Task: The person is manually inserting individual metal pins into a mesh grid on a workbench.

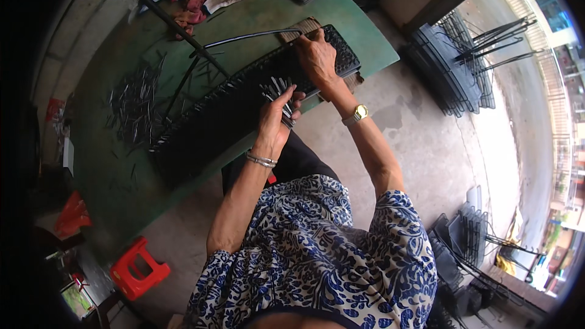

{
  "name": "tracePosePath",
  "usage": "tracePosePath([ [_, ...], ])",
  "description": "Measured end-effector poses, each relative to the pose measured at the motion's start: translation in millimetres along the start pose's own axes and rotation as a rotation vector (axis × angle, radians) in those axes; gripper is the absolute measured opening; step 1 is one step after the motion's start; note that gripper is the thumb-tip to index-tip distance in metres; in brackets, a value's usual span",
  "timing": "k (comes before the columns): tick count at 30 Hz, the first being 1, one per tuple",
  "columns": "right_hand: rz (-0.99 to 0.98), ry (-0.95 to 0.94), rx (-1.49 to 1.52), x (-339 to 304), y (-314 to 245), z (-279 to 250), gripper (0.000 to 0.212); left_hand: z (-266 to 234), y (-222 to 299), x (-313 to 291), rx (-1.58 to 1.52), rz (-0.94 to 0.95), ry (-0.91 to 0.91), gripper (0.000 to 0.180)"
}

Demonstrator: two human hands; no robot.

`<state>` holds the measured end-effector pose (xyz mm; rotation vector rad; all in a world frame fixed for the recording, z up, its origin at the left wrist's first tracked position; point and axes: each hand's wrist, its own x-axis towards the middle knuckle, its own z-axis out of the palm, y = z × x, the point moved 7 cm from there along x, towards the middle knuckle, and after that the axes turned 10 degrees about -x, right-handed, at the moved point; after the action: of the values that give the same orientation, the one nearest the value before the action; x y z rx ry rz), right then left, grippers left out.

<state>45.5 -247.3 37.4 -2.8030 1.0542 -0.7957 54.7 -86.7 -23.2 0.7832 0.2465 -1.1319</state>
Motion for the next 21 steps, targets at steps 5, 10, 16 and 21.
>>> tracePosePath([
  [5, 0.009, -0.249, 0.272, -12.3, 1.6, -21.4, 0.020, -0.5, 5.1, 2.2, -0.010, 0.062, -0.081, 0.013],
  [10, 0.103, -0.804, 0.808, -43.2, -28.3, -44.4, 0.017, -1.6, 1.8, 0.3, 0.029, 0.072, -0.043, 0.013],
  [16, 0.156, -0.014, 0.314, -10.4, 20.0, -50.2, 0.015, 1.4, -5.5, 2.3, -0.083, 0.010, 0.023, 0.020],
  [21, 0.052, 0.220, 0.358, 7.0, 21.9, -31.5, 0.014, 4.7, -8.3, 6.7, -0.082, -0.051, -0.072, 0.022],
])
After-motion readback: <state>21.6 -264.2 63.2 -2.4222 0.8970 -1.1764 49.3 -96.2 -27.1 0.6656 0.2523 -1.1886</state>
